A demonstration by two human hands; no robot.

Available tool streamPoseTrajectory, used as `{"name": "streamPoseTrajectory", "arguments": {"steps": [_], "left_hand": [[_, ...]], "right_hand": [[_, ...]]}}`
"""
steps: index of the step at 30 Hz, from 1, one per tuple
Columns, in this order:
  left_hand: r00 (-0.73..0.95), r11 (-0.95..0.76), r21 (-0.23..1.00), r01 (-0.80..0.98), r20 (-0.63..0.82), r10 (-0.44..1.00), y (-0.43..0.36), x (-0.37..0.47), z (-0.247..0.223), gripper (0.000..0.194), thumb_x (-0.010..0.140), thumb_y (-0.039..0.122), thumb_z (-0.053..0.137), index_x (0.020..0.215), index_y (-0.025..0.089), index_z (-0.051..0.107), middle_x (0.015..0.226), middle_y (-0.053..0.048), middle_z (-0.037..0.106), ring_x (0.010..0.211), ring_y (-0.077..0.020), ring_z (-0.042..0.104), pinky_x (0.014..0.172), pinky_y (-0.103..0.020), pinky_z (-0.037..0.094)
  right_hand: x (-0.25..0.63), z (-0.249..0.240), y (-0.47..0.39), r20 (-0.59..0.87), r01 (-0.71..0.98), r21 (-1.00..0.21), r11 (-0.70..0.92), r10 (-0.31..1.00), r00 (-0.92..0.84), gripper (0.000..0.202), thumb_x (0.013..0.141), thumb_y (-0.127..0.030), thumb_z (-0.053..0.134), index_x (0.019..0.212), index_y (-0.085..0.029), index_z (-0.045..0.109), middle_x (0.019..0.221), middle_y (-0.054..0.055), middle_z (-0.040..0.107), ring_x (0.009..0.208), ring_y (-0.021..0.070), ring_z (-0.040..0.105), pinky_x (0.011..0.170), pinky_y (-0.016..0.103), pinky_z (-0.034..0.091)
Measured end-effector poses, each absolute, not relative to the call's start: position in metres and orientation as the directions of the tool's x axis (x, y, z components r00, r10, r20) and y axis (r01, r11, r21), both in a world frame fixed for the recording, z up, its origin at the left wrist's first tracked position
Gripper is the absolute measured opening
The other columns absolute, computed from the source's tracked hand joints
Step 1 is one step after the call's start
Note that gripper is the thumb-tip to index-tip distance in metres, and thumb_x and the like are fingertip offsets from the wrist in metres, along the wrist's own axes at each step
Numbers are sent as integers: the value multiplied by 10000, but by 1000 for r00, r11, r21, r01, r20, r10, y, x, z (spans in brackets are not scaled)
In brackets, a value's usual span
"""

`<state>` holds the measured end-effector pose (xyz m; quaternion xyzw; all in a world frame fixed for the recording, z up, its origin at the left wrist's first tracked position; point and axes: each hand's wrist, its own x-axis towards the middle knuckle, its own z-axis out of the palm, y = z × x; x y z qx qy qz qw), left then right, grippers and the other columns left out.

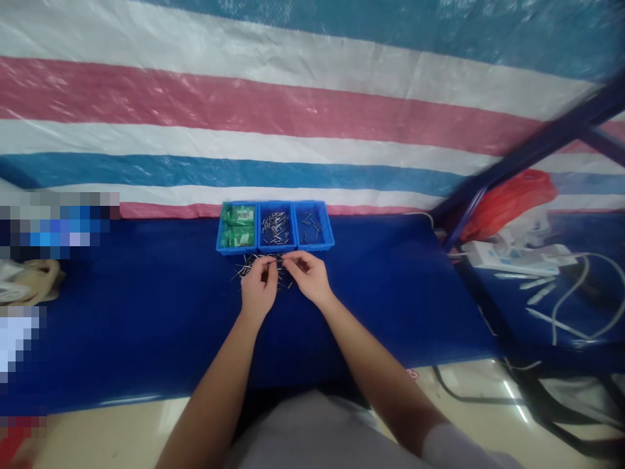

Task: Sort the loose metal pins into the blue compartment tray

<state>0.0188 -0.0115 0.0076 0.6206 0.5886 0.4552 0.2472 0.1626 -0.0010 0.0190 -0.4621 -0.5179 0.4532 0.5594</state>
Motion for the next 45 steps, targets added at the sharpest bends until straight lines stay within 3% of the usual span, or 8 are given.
{"name": "streamPoseTrajectory", "arguments": {"steps": [45], "left_hand": [[-103,-189,844,501,275,956,-11,19,9,216,911,371,541,1028,222,643,674,27,650,598,-114,613,645,-237,468]], "right_hand": [[162,19,-1,130,-1,-991,131,990,52,206,820,-401,704,911,-219,730,873,45,738,763,176,680,742,320,561]]}}
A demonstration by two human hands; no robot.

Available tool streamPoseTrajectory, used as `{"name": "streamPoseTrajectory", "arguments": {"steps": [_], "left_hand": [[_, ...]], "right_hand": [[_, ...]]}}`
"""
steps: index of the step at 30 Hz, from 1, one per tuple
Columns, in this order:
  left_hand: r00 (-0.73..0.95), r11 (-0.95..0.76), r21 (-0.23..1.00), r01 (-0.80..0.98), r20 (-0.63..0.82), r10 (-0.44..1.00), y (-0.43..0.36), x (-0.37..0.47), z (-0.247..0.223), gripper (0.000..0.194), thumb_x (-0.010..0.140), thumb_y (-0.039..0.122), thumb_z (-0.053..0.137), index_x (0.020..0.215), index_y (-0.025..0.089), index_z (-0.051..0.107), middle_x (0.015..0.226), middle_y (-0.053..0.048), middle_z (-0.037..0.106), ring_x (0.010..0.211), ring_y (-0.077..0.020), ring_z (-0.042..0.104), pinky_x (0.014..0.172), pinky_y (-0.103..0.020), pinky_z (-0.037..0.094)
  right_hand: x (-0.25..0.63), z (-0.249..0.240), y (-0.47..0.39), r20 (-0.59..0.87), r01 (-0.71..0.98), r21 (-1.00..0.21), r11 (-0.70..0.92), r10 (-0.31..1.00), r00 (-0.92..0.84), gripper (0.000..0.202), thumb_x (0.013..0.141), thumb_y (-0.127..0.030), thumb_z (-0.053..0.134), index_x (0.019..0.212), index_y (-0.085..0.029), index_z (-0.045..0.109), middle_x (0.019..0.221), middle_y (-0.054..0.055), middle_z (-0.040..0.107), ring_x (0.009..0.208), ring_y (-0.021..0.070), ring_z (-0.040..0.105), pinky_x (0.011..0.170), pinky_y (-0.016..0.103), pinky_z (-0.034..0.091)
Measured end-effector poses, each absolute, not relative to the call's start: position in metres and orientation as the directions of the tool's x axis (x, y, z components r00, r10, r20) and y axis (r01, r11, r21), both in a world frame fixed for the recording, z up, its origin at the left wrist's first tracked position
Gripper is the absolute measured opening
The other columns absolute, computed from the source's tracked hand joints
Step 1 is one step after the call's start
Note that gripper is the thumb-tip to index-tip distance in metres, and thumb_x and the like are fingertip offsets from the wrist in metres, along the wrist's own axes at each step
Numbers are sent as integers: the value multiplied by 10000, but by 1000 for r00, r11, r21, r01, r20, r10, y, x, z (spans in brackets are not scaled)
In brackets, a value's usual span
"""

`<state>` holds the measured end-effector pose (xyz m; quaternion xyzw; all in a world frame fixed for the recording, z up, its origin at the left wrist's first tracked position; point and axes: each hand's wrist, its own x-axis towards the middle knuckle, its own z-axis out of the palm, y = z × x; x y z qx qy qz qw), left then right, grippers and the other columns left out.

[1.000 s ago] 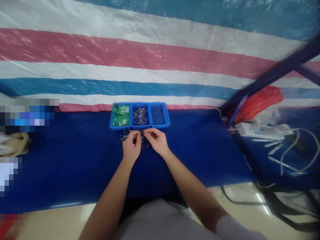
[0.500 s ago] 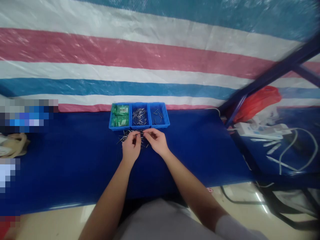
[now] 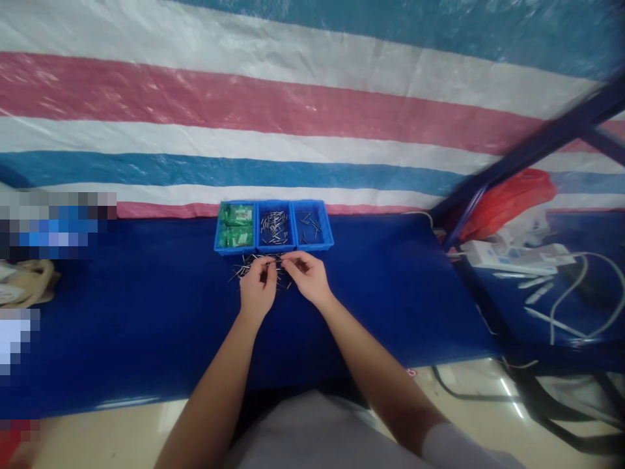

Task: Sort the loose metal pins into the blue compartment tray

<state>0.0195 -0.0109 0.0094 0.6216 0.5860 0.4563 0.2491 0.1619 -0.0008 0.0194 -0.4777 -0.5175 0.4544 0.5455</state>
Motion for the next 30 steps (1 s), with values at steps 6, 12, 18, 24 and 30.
{"name": "streamPoseTrajectory", "arguments": {"steps": [6,12,18,24,30], "left_hand": [[-101,-192,842,503,278,955,-12,19,10,215,914,366,539,1033,220,643,684,26,653,600,-108,609,642,-231,465],[-101,-196,843,501,282,954,-12,19,10,214,911,367,543,1029,220,644,669,32,645,590,-106,605,637,-229,463],[-101,-192,834,517,283,954,-12,19,9,214,913,371,539,1028,222,642,670,29,650,598,-112,612,654,-238,466],[-106,-197,838,508,287,952,-12,19,9,215,911,370,539,1030,226,645,672,28,650,595,-114,609,644,-239,463],[-105,-193,841,506,282,954,-12,19,9,213,910,369,539,1025,224,645,670,29,644,596,-113,606,647,-237,464]], "right_hand": [[162,20,-1,141,-16,-990,142,989,47,195,822,-386,705,913,-215,730,873,46,736,763,174,681,742,314,557],[162,19,-1,145,-7,-989,146,988,45,212,824,-398,700,919,-211,728,866,45,734,751,169,674,727,307,553],[163,16,-1,151,-13,-988,152,988,40,203,829,-394,697,928,-220,728,883,44,738,770,173,682,748,314,557],[162,17,-1,145,-1,-989,145,989,42,207,825,-403,696,923,-223,729,876,44,738,765,176,682,741,317,560],[162,17,-1,150,-9,-989,151,988,39,205,826,-396,697,925,-219,729,881,45,738,764,173,679,740,315,558]]}}
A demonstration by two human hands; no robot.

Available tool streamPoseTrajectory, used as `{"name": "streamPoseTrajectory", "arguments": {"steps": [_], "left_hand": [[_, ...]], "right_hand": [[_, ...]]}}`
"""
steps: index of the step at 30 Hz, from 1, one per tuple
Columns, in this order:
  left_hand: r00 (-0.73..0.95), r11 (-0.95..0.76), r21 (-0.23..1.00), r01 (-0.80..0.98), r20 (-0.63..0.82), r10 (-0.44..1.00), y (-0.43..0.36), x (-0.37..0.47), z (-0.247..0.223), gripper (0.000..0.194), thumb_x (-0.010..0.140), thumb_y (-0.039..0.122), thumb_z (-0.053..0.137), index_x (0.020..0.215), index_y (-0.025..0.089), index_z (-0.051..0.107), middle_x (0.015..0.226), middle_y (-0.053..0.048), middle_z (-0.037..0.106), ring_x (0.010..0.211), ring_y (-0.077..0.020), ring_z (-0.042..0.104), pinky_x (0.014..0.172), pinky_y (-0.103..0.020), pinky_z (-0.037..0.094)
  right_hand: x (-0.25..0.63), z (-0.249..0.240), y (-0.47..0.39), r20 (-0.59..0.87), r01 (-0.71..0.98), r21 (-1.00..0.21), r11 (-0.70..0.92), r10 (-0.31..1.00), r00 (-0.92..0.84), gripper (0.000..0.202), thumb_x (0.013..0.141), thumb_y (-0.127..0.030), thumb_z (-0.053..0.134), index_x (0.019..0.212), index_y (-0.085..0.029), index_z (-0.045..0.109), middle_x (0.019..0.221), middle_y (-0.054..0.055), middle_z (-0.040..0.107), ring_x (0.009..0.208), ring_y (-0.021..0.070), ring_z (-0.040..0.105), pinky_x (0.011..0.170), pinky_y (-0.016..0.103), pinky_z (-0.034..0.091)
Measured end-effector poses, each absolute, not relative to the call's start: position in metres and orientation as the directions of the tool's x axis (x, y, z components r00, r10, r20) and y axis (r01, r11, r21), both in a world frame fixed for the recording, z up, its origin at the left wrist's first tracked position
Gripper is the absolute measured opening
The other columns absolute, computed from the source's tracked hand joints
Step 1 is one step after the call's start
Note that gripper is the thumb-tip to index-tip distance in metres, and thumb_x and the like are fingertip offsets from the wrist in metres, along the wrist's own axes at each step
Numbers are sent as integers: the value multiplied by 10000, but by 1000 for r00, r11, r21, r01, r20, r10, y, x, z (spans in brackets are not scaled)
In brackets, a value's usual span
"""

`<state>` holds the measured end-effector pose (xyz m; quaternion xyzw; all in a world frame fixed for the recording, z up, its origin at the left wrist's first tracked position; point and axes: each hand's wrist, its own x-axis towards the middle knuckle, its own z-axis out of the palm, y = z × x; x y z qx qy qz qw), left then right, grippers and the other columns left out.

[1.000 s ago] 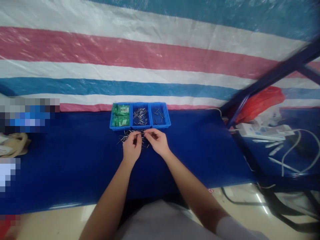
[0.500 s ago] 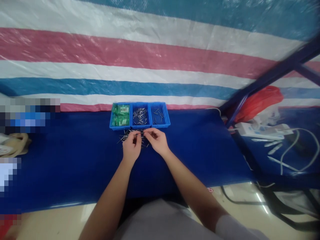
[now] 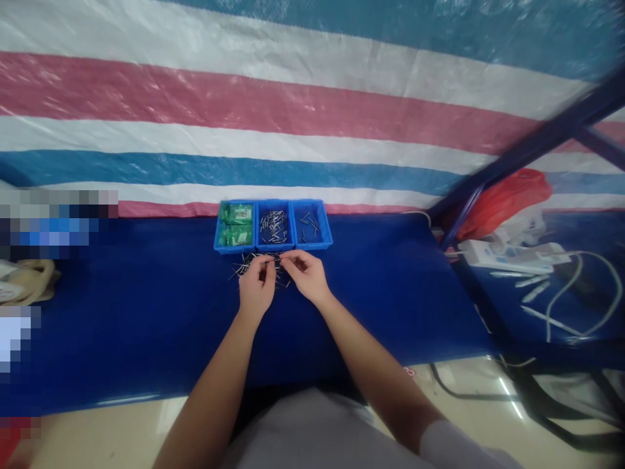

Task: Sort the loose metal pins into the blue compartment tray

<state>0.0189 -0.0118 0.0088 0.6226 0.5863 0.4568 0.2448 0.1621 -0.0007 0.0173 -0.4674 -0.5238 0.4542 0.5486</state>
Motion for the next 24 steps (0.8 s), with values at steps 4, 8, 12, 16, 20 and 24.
{"name": "streamPoseTrajectory", "arguments": {"steps": [4,8,12,16,20,24], "left_hand": [[-106,-188,845,501,275,956,-12,19,9,212,909,367,543,1029,224,644,678,26,650,603,-114,610,647,-237,466],[-107,-195,845,498,283,953,-12,19,9,216,911,371,541,1029,223,645,674,28,649,597,-113,609,645,-237,465],[-100,-199,840,505,286,953,-12,19,9,217,910,373,542,1026,222,648,661,30,642,590,-114,604,641,-237,462],[-105,-187,840,509,276,955,-12,19,9,212,908,368,544,1025,226,649,680,26,657,599,-114,610,648,-237,465],[-103,-188,843,504,275,956,-11,19,9,211,909,367,544,1029,226,646,683,29,661,605,-113,620,648,-232,466],[-102,-187,843,504,273,957,-11,19,9,215,910,371,544,1032,227,646,680,29,657,599,-113,613,645,-233,464]], "right_hand": [[162,17,-1,147,-13,-989,148,988,43,199,823,-395,702,916,-221,729,869,43,737,756,173,679,736,316,559],[162,17,-1,142,-12,-990,142,989,43,223,822,-418,702,919,-219,728,876,45,739,767,177,685,747,318,566],[162,17,-1,141,-5,-990,141,989,45,227,821,-422,703,918,-219,727,864,43,736,764,178,684,745,318,566],[163,17,-1,147,-6,-989,147,988,42,211,827,-411,696,918,-223,728,870,44,735,760,179,682,736,318,561],[163,17,0,144,-8,-989,145,989,41,207,827,-402,695,921,-221,726,874,45,734,767,180,683,739,320,557],[163,17,0,145,-15,-989,145,989,35,192,826,-385,699,921,-221,725,870,43,734,764,177,681,733,315,552]]}}
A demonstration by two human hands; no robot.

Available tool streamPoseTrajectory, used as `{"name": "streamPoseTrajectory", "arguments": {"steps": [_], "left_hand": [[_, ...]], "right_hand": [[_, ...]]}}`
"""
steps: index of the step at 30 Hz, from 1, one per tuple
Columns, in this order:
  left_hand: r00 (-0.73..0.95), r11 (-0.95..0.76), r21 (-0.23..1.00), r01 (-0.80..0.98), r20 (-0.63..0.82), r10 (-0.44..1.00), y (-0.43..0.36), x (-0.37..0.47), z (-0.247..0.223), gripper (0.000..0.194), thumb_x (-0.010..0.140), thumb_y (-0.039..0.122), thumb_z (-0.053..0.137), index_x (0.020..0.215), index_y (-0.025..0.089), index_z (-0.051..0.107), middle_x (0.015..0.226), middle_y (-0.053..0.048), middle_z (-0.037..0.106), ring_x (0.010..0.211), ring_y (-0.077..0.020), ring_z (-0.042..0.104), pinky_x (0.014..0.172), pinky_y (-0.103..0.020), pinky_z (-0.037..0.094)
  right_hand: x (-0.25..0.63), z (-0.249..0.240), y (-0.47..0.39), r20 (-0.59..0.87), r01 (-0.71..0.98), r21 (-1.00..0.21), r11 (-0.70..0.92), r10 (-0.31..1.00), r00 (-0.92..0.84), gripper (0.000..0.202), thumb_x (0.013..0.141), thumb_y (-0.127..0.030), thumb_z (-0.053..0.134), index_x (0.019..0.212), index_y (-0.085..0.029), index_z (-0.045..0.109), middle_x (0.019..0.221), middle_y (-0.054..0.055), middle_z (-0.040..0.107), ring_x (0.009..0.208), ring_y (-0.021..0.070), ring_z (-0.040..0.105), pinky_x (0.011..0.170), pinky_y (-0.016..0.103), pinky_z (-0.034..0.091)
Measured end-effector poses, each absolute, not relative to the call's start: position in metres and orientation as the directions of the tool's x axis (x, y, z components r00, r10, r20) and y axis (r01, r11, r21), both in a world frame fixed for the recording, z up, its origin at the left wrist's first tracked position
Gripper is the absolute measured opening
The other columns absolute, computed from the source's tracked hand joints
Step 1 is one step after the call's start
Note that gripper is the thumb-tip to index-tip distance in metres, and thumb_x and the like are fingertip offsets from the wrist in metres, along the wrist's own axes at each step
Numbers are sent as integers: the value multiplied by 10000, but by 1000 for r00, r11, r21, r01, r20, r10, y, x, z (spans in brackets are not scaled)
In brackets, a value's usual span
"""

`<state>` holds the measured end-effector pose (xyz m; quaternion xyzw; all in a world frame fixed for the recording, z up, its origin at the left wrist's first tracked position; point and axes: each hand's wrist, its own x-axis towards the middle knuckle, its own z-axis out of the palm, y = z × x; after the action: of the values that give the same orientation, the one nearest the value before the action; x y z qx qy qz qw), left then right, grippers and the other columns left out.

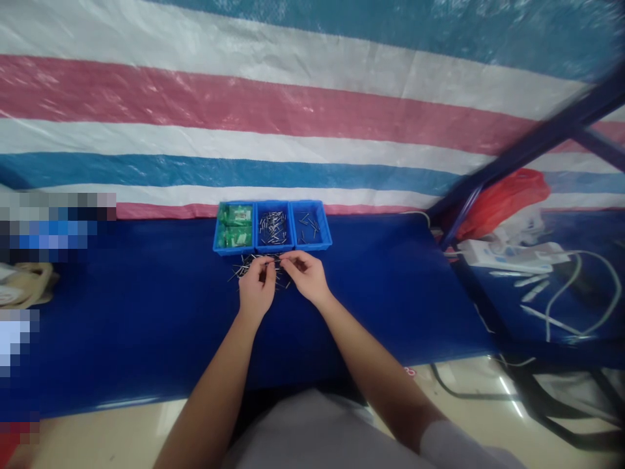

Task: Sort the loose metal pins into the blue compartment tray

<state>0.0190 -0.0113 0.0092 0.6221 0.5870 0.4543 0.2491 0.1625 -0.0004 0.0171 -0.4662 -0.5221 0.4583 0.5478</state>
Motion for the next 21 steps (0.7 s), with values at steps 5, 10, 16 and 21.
{"name": "streamPoseTrajectory", "arguments": {"steps": [5,10,16,21], "left_hand": [[-110,-189,844,503,279,954,-11,19,8,220,915,380,540,1026,223,648,675,27,652,589,-112,606,644,-235,462],[-106,-201,858,472,282,954,-12,19,9,229,924,392,531,1017,212,638,690,23,660,610,-113,620,658,-231,470],[-79,-193,835,516,271,959,-12,18,11,260,950,382,496,806,200,614,603,31,619,553,-97,579,612,-214,437],[-56,-207,797,568,289,956,-12,16,7,370,963,379,470,657,193,563,552,24,589,530,-97,560,585,-218,413]], "right_hand": [[163,17,0,147,-31,-989,148,989,33,177,826,-364,703,921,-216,728,874,45,735,762,177,682,733,314,551],[162,18,0,152,-10,-988,153,988,35,182,827,-357,698,920,-202,723,862,46,733,742,165,672,716,301,545],[163,20,-1,180,65,-982,180,984,2,186,848,-347,670,943,-195,720,858,46,731,721,156,660,680,284,537],[162,25,-4,300,209,-921,329,941,-160,159,888,-307,619,968,-215,721,901,46,730,729,154,650,686,288,530]]}}
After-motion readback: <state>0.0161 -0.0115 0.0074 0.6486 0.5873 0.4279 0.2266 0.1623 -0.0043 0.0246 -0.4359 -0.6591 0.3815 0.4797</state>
